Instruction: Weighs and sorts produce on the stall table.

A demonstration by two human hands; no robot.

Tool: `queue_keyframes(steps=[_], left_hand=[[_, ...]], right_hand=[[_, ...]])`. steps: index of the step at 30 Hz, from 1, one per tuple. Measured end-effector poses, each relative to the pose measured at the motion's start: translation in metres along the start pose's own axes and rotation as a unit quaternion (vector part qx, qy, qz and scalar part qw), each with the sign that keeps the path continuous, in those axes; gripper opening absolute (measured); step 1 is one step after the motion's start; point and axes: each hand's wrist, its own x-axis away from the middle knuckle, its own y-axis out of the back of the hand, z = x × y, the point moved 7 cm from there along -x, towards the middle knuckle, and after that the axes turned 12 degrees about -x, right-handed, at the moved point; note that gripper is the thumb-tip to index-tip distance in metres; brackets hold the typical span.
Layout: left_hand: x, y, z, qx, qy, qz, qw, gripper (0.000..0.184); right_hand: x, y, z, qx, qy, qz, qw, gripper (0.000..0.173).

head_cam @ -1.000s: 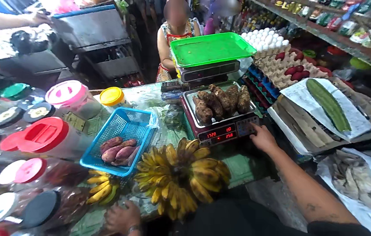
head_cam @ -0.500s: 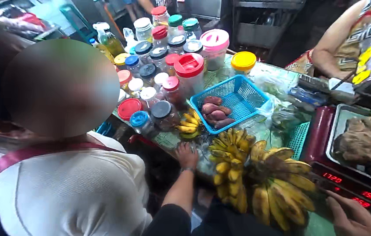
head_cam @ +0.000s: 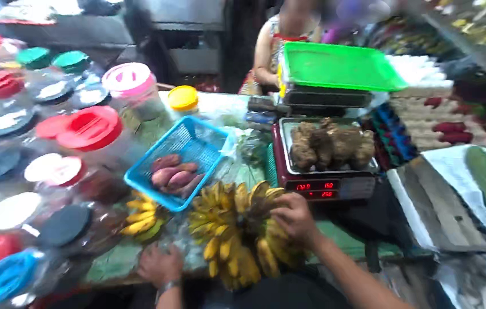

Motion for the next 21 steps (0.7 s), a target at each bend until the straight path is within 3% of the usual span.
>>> queue_keyframes(steps=[3,5,7,9,12,15,17,21], left_hand=[[0.001,0.009,-0.004,0.004,0.011,-0.005,1.0,0.055],[0.001,0.005,-0.006,0.004,0.016,-0.01,1.0,0.055],[-0.002,0.001,-0.006,0.003,0.02,-0.016,1.0,0.055],[-0.004,-0.001,-0.004,-0.006,0.025,-0.014,1.0,0.056],[-0.002,-0.002,-0.008,-0.008,0.028,-0.004,1.0,0.054],[-0.003,0.002,-0.006,-0.014,0.032,-0.003,0.999,0.054],[-0.007,0.0,-0.004,-0.014,0.033,-0.005,0.999,0.053],[-0.007,-0.006,-0.004,-0.013,0.032,-0.012,0.999,0.053]], right_hand=[[-0.004,0.022,-0.003,0.014,-0.036,-0.028,0.999,0.019],[-0.014,0.06,-0.012,0.009,-0.096,-0.06,0.994,0.023],[-0.042,0.11,-0.029,0.026,-0.174,-0.077,0.981,0.037],[-0.082,0.152,-0.058,0.069,-0.243,-0.046,0.966,0.061],[-0.132,0.178,-0.108,0.155,-0.315,0.077,0.933,0.096],[-0.149,0.17,-0.144,0.197,-0.34,0.146,0.908,0.079],[-0.144,0.169,-0.147,0.204,-0.325,0.092,0.919,0.067],[-0.126,0.182,-0.091,0.198,-0.217,-0.141,0.945,0.065]])
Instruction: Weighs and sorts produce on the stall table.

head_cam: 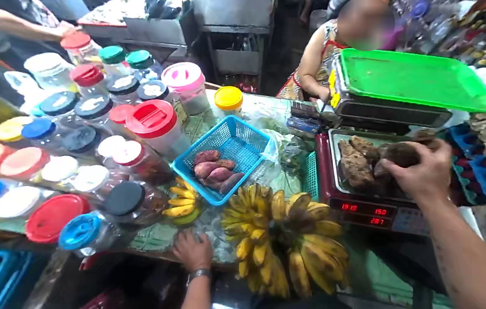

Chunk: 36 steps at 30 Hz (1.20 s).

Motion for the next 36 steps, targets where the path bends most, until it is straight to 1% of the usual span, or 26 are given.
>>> queue_keyframes(steps=[1,2,3,4,5,6,7,8,9,11,13,15,16,18,20,21,22,23,24,25,26,27,28,31,34,36], left_hand=[[-0.001,-0.001,0.0,-0.002,0.0,-0.007,1.0,0.054],[-0.003,-0.002,0.001,-0.007,0.001,-0.008,1.0,0.053],[-0.004,-0.002,0.002,-0.012,0.001,-0.007,1.0,0.053],[-0.003,-0.003,0.003,-0.017,0.001,-0.006,1.0,0.053],[-0.003,-0.003,0.004,-0.02,0.0,-0.005,1.0,0.053],[-0.003,-0.004,0.004,-0.019,-0.001,-0.004,1.0,0.053],[-0.003,-0.004,0.003,-0.015,-0.003,-0.003,1.0,0.054],[-0.002,-0.005,0.002,-0.011,-0.004,-0.006,1.0,0.053],[-0.001,-0.004,0.003,-0.007,-0.005,-0.013,1.0,0.053],[0.001,0.002,0.006,-0.004,-0.006,-0.02,1.0,0.054],[-0.004,0.007,0.003,0.007,-0.022,-0.018,1.0,0.054],[-0.001,0.004,0.001,0.009,-0.03,-0.015,0.999,0.055],[0.001,0.003,0.002,0.011,-0.028,-0.012,0.999,0.056],[0.001,0.004,0.001,0.019,-0.024,-0.017,0.999,0.056],[-0.001,0.003,0.002,0.022,-0.021,-0.018,0.999,0.057],[-0.002,0.002,0.001,0.022,-0.019,-0.019,0.999,0.056],[-0.003,0.001,-0.001,0.022,-0.019,-0.019,0.999,0.056],[-0.003,0.002,-0.002,0.021,-0.019,-0.016,0.999,0.056],[-0.002,0.003,-0.003,0.018,-0.019,-0.012,1.0,0.056],[0.0,0.004,-0.002,0.015,-0.017,-0.006,1.0,0.056],[0.002,0.005,0.0,0.01,-0.015,-0.003,1.0,0.055],[0.001,0.005,0.001,0.003,-0.014,-0.005,1.0,0.055],[-0.002,0.005,0.0,0.001,-0.013,-0.009,1.0,0.054],[-0.002,0.003,0.001,-0.008,-0.011,-0.012,1.0,0.052],[-0.001,0.001,0.002,-0.018,-0.013,-0.009,1.0,0.051],[-0.004,0.0,0.002,-0.017,-0.015,-0.01,1.0,0.051]], right_hand=[[0.002,0.008,0.021,-0.015,0.047,-0.052,0.997,0.067],[0.003,0.011,0.048,-0.041,0.101,-0.083,0.991,0.069],[0.004,0.009,0.082,-0.071,0.156,-0.086,0.981,0.068],[0.003,-0.001,0.117,-0.093,0.2,-0.062,0.974,0.066],[0.002,-0.021,0.148,-0.102,0.22,-0.012,0.97,0.062],[-0.001,-0.053,0.17,-0.09,0.206,0.054,0.973,0.059],[-0.005,-0.092,0.179,-0.067,0.163,0.127,0.976,0.056],[-0.007,-0.137,0.177,-0.04,0.1,0.2,0.974,0.057],[-0.007,-0.182,0.165,-0.019,0.024,0.271,0.962,0.063],[0.003,-0.252,0.139,0.012,-0.099,0.368,0.925,0.076],[0.02,-0.287,0.124,0.031,-0.168,0.419,0.892,0.081],[0.038,-0.298,0.111,0.04,-0.187,0.456,0.869,0.076],[0.045,-0.299,0.11,0.045,-0.172,0.466,0.867,0.074],[0.042,-0.275,0.128,0.042,-0.099,0.448,0.887,0.071],[0.025,-0.219,0.149,0.032,0.007,0.366,0.93,0.072],[0.009,-0.187,0.15,0.047,0.044,0.319,0.946,0.073],[-0.009,-0.156,0.142,0.077,0.052,0.284,0.954,0.077],[-0.028,-0.13,0.124,0.111,0.035,0.262,0.958,0.085],[-0.046,-0.113,0.098,0.141,-0.008,0.263,0.954,0.097],[-0.058,-0.105,0.07,0.167,-0.061,0.281,0.943,0.109],[-0.063,-0.106,0.043,0.187,-0.119,0.314,0.923,0.115],[-0.061,-0.111,0.026,0.197,-0.16,0.345,0.904,0.115],[-0.061,-0.116,0.021,0.197,-0.169,0.354,0.899,0.111],[-0.055,-0.129,0.031,0.16,-0.148,0.317,0.923,0.093],[-0.055,-0.133,0.031,0.124,-0.157,0.287,0.937,0.091],[-0.051,-0.122,0.05,0.108,-0.117,0.254,0.954,0.089]])
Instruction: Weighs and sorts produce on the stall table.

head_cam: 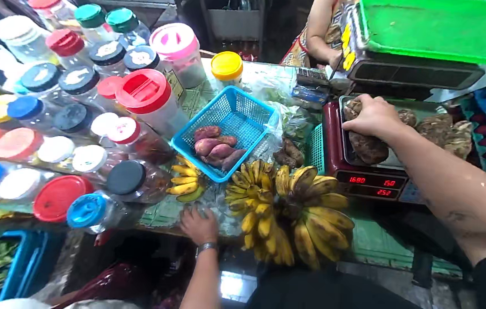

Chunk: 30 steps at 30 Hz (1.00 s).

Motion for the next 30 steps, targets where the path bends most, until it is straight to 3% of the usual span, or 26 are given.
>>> queue_keyframes(steps=[2,5,10,13,15,17,19,21,23,26,28,30], left_hand=[[-0.002,-0.001,-0.001,0.001,0.001,-0.003,1.0,0.051],[0.001,-0.004,0.002,-0.008,0.002,0.004,1.0,0.052],[0.0,-0.004,0.005,0.003,0.006,0.003,1.0,0.052],[0.001,-0.003,0.005,0.006,-0.01,-0.006,1.0,0.055],[0.002,-0.001,0.0,0.015,-0.013,0.001,1.0,0.056],[0.004,0.0,0.001,0.023,-0.007,0.01,1.0,0.055],[0.003,0.001,0.001,0.03,-0.003,0.005,1.0,0.054],[0.003,0.002,0.001,0.034,-0.002,-0.001,0.999,0.054],[0.002,0.003,0.0,0.037,-0.003,-0.001,0.999,0.054],[0.005,0.004,0.002,0.04,-0.002,0.0,0.999,0.053],[0.002,0.004,-0.002,0.041,-0.001,-0.012,0.999,0.053],[0.003,0.004,-0.002,0.037,0.004,-0.011,0.999,0.052]], right_hand=[[0.024,0.015,0.042,-0.003,0.099,-0.052,0.994,0.086],[0.06,-0.003,0.106,0.011,0.243,-0.046,0.969,0.079],[0.048,-0.105,0.144,0.035,0.321,0.078,0.943,0.071],[0.049,-0.168,0.133,0.056,0.277,0.188,0.941,0.071],[0.056,-0.167,0.125,0.049,0.269,0.209,0.939,0.08],[0.057,-0.129,0.118,0.04,0.281,0.165,0.945,0.088],[0.047,-0.06,0.089,0.014,0.251,0.053,0.967,0.083],[0.034,0.017,0.025,0.021,0.14,-0.074,0.987,0.086],[0.028,0.062,-0.057,0.023,-0.024,-0.124,0.992,0.105],[0.023,0.051,-0.133,0.017,-0.193,-0.063,0.979,0.116],[0.023,0.04,-0.129,0.042,-0.179,-0.073,0.98,0.115],[0.021,0.032,-0.11,0.044,-0.116,-0.111,0.986,0.103]])
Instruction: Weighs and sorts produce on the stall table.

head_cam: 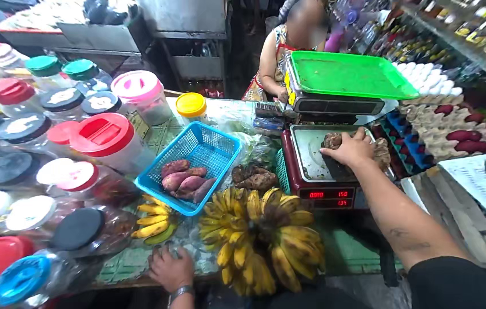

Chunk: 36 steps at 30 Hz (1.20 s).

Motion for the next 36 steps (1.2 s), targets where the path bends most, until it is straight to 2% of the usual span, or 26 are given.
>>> queue_keyframes(steps=[2,3,6,9,11,13,14,16,18,20,22,23,24,26,28,30,31,33,34,36], left_hand=[[0.0,0.001,0.001,-0.007,0.005,0.008,1.0,0.053],[-0.001,0.0,0.0,-0.01,0.005,0.006,1.0,0.053],[-0.003,0.0,0.002,-0.011,0.002,0.002,1.0,0.053],[-0.001,-0.001,0.002,-0.007,0.001,0.009,1.0,0.053],[-0.001,-0.003,0.001,-0.011,0.003,0.008,1.0,0.053],[-0.001,-0.005,0.001,-0.018,0.009,0.007,1.0,0.053],[-0.001,-0.006,0.003,-0.021,0.009,0.007,1.0,0.053],[0.0,-0.005,0.006,-0.022,0.006,0.008,1.0,0.054],[0.003,0.003,0.007,-0.009,-0.002,0.016,1.0,0.053],[0.005,0.007,0.001,0.007,-0.016,0.008,1.0,0.052],[0.002,0.007,-0.001,0.013,-0.021,-0.004,1.0,0.052],[0.001,0.005,0.0,0.011,-0.018,-0.005,1.0,0.052],[0.002,0.003,0.002,0.007,-0.014,-0.005,1.0,0.052],[0.001,0.001,0.0,0.0,-0.007,0.006,1.0,0.054],[0.001,0.002,-0.002,-0.005,0.001,0.024,1.0,0.054],[-0.002,0.002,0.004,-0.025,0.007,0.025,0.999,0.054],[-0.006,0.001,0.004,-0.033,0.007,0.021,0.999,0.054],[-0.005,0.0,0.001,-0.042,0.003,0.02,0.999,0.053],[-0.003,0.0,-0.001,-0.042,0.003,0.025,0.999,0.052],[-0.004,0.0,0.001,-0.035,0.011,0.029,0.999,0.051]], right_hand=[[-0.002,-0.003,0.013,-0.02,0.049,-0.019,0.998,0.087],[-0.006,-0.001,0.013,-0.026,0.046,-0.011,0.999,0.085],[-0.022,-0.001,-0.008,-0.062,-0.037,0.065,0.995,0.096],[-0.018,0.008,-0.005,-0.087,-0.055,0.077,0.992,0.09],[0.006,0.017,0.031,-0.109,0.003,0.051,0.993,0.085],[0.043,0.017,0.096,-0.145,0.11,0.049,0.982,0.079],[0.062,0.007,0.128,-0.161,0.158,0.07,0.972,0.076],[0.089,-0.037,0.185,-0.165,0.197,0.139,0.956,0.075],[0.103,-0.1,0.221,-0.149,0.174,0.214,0.95,0.082],[0.108,-0.147,0.227,-0.117,0.132,0.288,0.941,0.088],[0.109,-0.153,0.225,-0.093,0.14,0.324,0.931,0.091],[0.11,-0.14,0.219,-0.104,0.169,0.3,0.933,0.094],[0.107,-0.12,0.204,-0.127,0.206,0.241,0.94,0.094],[0.087,-0.06,0.143,-0.162,0.232,0.054,0.958,0.088],[0.058,0.003,0.047,-0.09,0.128,-0.089,0.984,0.087],[0.032,0.021,-0.048,-0.087,-0.029,-0.085,0.992,0.091],[0.022,0.016,-0.077,-0.106,-0.081,-0.071,0.988,0.086],[0.026,0.011,-0.087,-0.113,-0.104,-0.07,0.986,0.078],[0.036,0.012,-0.071,-0.116,-0.072,-0.084,0.987,0.073],[0.061,0.009,-0.003,-0.161,0.046,-0.085,0.982,0.068]])
